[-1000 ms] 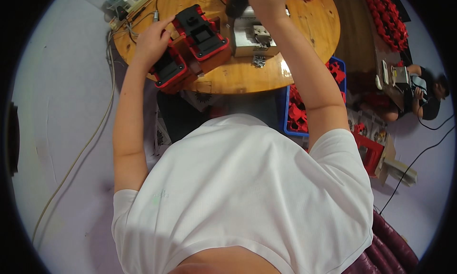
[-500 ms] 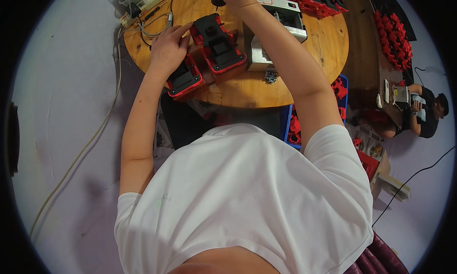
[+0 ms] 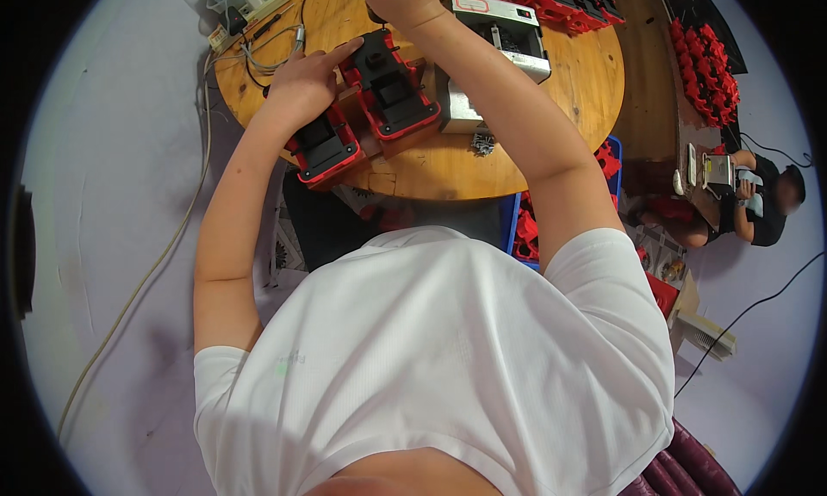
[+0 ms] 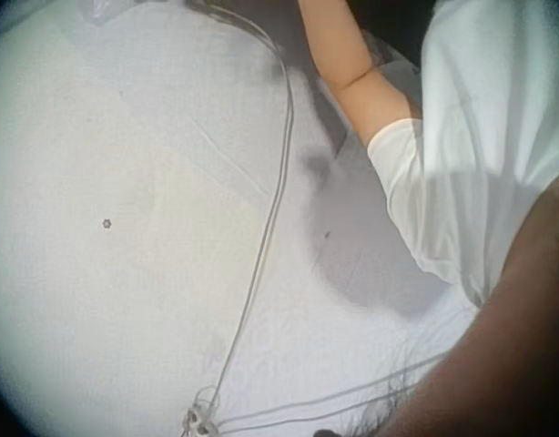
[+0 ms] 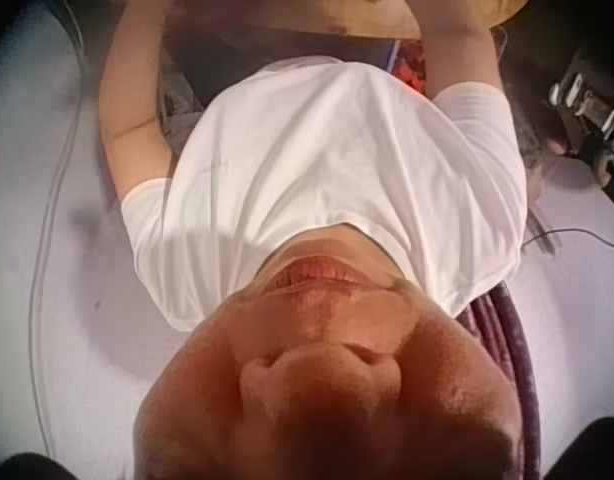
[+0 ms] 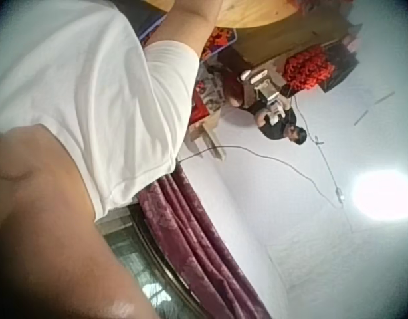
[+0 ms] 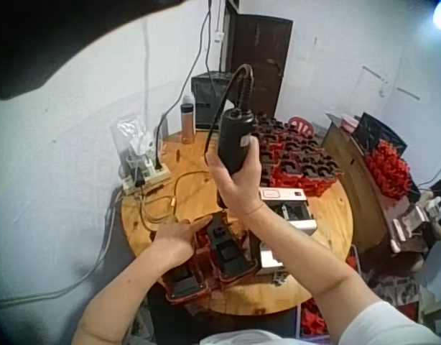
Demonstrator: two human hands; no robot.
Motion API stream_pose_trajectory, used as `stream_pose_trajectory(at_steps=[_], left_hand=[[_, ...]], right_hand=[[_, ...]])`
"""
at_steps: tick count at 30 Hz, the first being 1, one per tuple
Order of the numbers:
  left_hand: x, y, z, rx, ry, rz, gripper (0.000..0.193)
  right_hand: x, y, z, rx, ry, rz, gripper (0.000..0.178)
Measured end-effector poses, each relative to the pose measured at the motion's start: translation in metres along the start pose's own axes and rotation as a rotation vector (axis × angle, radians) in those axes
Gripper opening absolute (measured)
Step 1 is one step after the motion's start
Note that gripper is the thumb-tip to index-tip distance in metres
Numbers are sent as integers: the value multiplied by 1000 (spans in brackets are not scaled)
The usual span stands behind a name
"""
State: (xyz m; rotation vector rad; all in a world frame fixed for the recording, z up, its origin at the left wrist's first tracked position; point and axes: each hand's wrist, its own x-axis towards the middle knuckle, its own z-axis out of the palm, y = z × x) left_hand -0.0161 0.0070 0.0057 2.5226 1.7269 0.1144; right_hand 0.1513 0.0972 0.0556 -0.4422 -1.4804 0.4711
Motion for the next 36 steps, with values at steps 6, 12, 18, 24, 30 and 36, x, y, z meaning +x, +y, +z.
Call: stream_pose_trajectory(at_steps=[6, 12, 18, 24, 30, 36], left_hand=[[-2, -10, 13, -25, 101, 69, 63], [15, -3, 17, -55, 145, 112, 61], [2, -15, 28, -193, 249, 26, 52], [5, -18, 31, -253, 305, -11, 45], [-6, -18, 16, -379, 229, -2, 41], [-9, -24, 40, -307, 427, 59, 41]], right_hand=[[0, 0, 3, -179, 3, -30, 30], [3, -10, -34, 133, 65, 47, 31], [-24, -98, -107, 0, -31, 377, 33], [-72, -84, -134, -175, 84, 139, 32], [-87, -79, -134, -222, 138, 225, 29], [-40, -89, -116, 24, 45, 294, 28]])
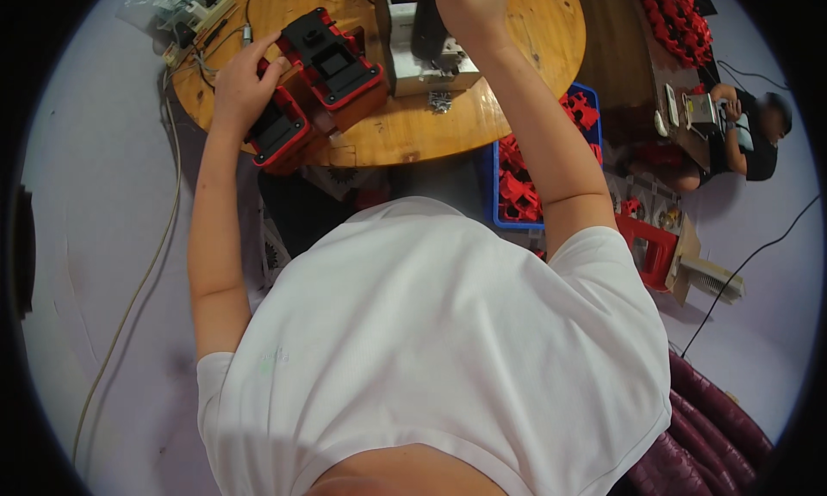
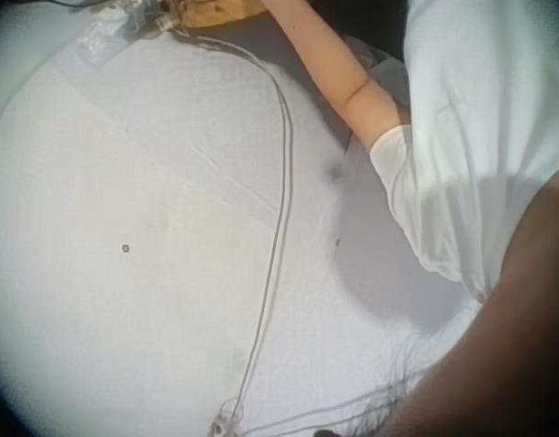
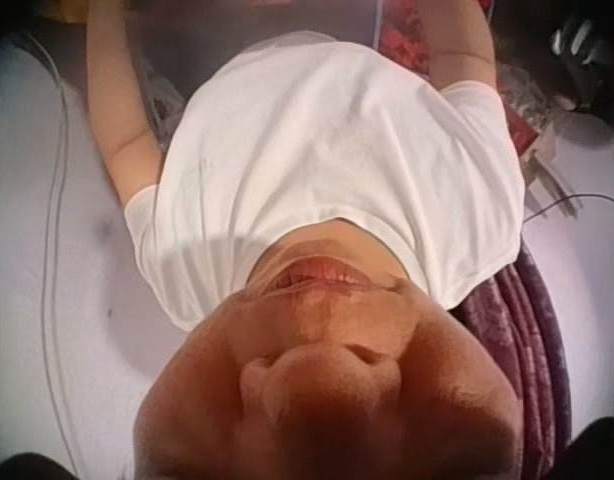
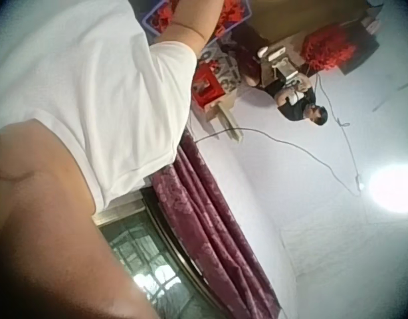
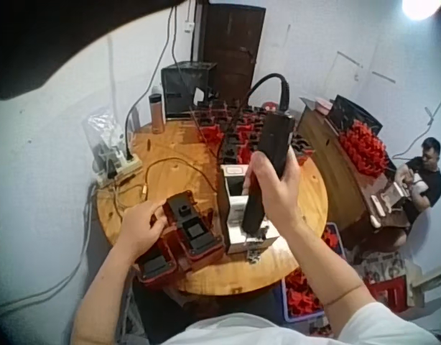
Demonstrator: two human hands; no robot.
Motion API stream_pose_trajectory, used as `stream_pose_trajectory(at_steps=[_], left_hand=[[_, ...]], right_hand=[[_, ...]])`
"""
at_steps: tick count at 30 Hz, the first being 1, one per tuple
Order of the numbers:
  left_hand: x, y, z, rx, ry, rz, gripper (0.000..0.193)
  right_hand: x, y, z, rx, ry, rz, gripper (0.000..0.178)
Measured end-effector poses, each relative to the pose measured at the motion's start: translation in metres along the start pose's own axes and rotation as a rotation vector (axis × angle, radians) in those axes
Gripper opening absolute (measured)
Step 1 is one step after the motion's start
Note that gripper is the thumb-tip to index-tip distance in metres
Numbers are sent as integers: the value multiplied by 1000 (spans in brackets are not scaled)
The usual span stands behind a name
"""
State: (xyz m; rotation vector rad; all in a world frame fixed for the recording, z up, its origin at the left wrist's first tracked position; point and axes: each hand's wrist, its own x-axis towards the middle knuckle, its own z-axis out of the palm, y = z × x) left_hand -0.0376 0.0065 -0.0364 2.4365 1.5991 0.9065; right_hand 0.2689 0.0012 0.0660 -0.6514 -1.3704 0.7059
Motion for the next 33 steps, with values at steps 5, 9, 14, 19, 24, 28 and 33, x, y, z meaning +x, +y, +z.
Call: stream_pose_trajectory(at_steps=[5, 9, 14, 19, 24, 28, 33], left_hand=[[-1, 0, 3, 87, 149, 102, 47], [1, 11, -4, 72, -6, -100, 58], [-1, 14, -6, 99, -58, -162, 61], [-3, 17, -7, 73, -33, -150, 60], [-5, 16, -5, 71, -29, -140, 60], [-6, 16, -4, 91, -17, -126, 60], [1, 18, -5, 108, -55, -156, 59]], right_hand=[[39, 21, 82, 275, 46, -301, 37], [47, 49, 133, 341, 50, -321, 32], [46, 67, 151, 279, 13, -290, 28], [48, 73, 153, 227, -51, -289, 26], [50, 83, 163, 242, -131, -267, 29], [48, 77, 172, 98, -150, -313, 34], [44, 75, 167, -55, -109, -455, 34]])
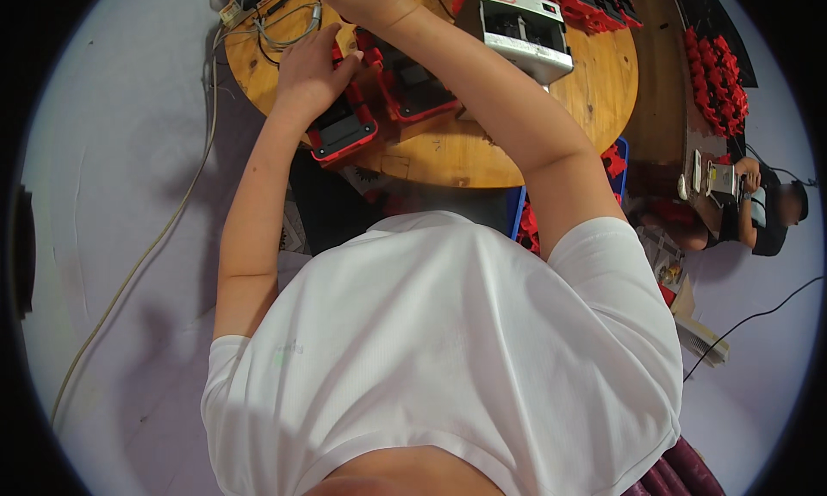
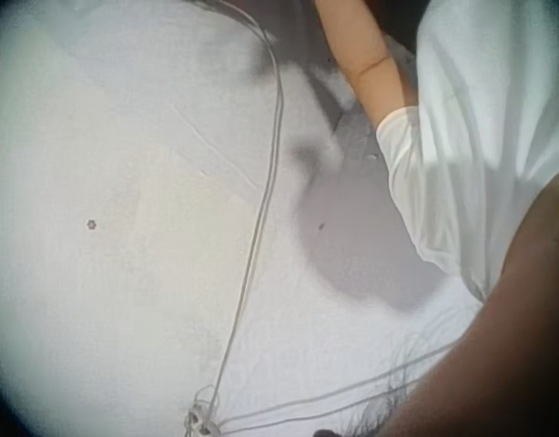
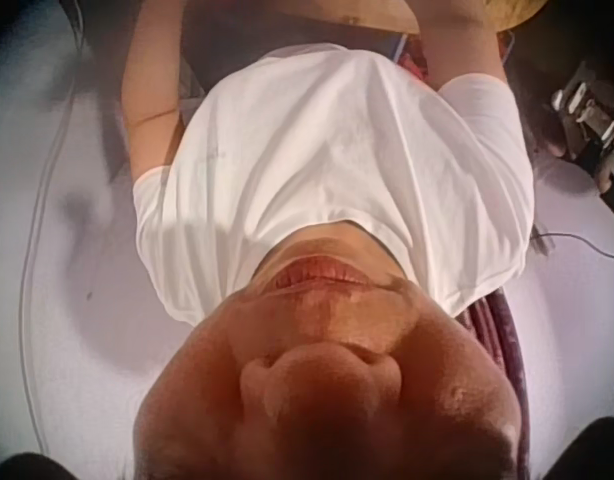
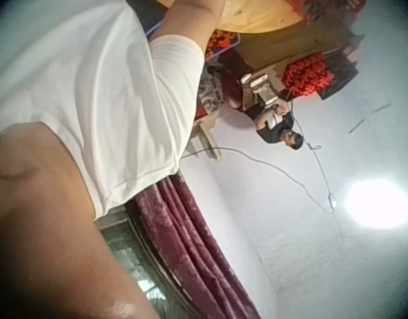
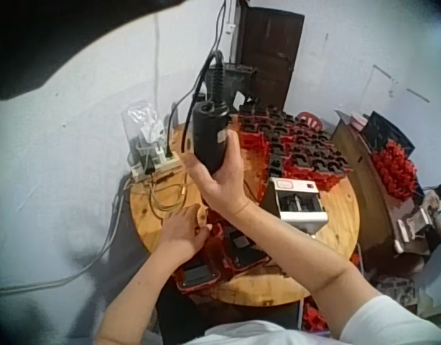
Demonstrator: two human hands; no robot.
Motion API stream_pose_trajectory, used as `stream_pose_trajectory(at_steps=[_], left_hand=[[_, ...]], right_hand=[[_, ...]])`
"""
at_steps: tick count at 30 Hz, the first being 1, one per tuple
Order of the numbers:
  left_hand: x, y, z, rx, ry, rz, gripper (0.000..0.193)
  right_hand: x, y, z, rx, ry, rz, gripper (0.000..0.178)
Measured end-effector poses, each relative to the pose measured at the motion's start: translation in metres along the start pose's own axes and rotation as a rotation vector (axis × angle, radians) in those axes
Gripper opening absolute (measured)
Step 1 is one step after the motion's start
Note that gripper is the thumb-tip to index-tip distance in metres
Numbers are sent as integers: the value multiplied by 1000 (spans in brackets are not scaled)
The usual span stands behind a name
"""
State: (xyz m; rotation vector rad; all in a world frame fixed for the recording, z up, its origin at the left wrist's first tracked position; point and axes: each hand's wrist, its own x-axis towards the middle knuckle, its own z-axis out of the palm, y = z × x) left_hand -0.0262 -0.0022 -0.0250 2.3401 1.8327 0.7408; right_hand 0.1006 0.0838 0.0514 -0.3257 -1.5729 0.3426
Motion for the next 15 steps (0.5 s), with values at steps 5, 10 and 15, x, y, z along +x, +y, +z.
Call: stream_pose_trajectory(at_steps=[5, 10, 15], left_hand=[[-1, -9, 2, 25, 51, 61, 58], [1, -17, 10, -6, 94, 91, 59], [2, -13, 8, 43, 38, 49, 56]], right_hand=[[-3, -48, -70, 357, 123, 384, 36], [-27, -83, -170, 7, 17, 433, 41], [-65, -81, -196, -154, 133, 212, 38]])
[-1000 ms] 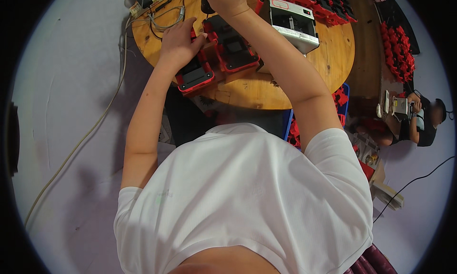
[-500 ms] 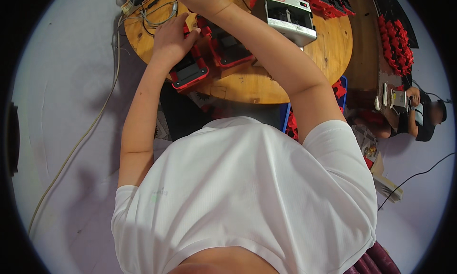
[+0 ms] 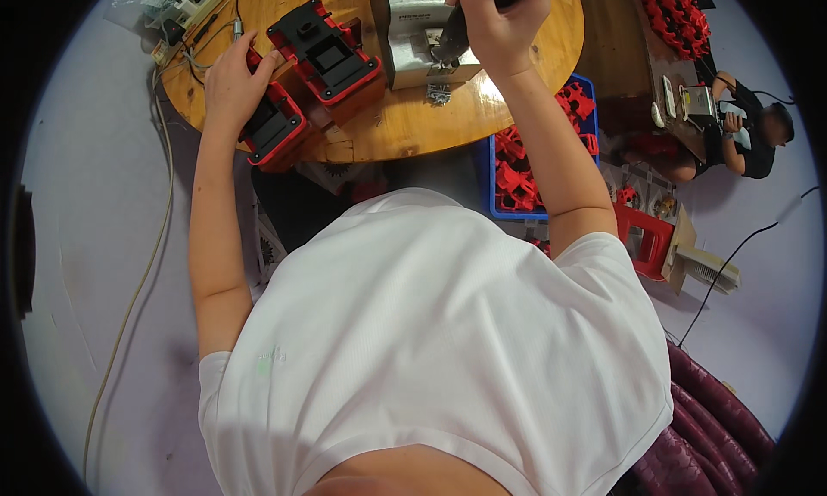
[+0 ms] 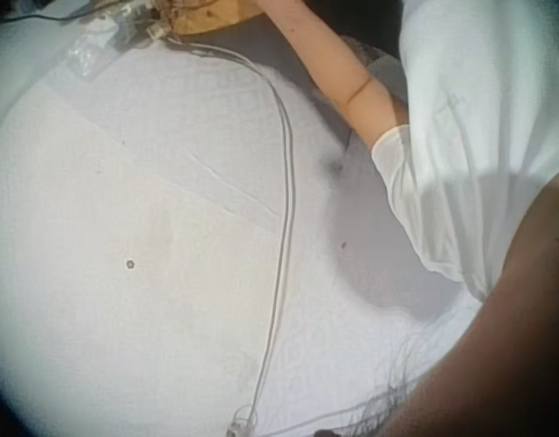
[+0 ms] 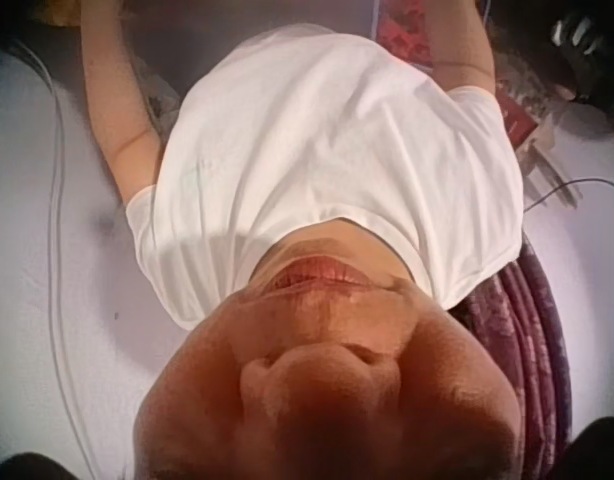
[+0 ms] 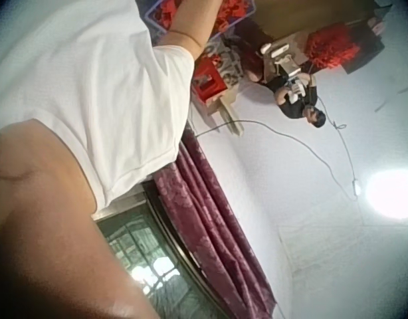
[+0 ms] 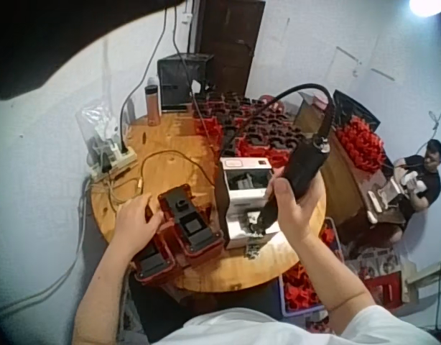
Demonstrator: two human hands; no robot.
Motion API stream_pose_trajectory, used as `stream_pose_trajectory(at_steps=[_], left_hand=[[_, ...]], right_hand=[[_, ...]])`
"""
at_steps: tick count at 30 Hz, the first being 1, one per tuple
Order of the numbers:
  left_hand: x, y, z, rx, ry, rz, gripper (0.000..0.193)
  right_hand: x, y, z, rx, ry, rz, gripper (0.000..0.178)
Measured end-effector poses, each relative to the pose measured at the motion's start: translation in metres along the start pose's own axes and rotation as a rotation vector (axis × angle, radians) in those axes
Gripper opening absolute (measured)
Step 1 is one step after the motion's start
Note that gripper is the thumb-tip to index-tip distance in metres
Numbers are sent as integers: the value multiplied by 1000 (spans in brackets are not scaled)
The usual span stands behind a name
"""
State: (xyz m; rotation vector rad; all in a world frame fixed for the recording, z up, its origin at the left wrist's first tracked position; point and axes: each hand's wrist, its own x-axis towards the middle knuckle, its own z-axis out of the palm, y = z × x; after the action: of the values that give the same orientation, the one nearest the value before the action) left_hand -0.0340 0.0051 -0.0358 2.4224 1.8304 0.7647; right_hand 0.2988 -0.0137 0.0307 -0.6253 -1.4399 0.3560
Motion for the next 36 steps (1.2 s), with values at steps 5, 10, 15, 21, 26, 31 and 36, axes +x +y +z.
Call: stream_pose_trajectory(at_steps=[5, 10, 15, 21, 26, 31, 36], left_hand=[[2, -3, -2, -38, -38, -4, 63], [-12, -27, -14, 58, 139, 85, 78], [-22, -27, -20, -181, -34, -133, 79], [-13, -13, -27, -287, -46, -127, 74], [-19, -12, -30, -238, -68, -212, 74], [-18, -9, -33, -241, -90, -231, 78], [-19, -15, -24, -219, -67, -217, 80]], right_hand=[[-9, 1, 6, 59, 16, 26, 36], [14, -14, 18, 93, -74, 364, 35], [45, -24, 91, 358, -36, 180, 34], [59, 11, 195, 571, -48, -93, 32], [51, 26, 236, 565, -32, -108, 29], [54, 32, 238, 513, -53, -145, 31], [49, 30, 232, 472, -133, -71, 29]])
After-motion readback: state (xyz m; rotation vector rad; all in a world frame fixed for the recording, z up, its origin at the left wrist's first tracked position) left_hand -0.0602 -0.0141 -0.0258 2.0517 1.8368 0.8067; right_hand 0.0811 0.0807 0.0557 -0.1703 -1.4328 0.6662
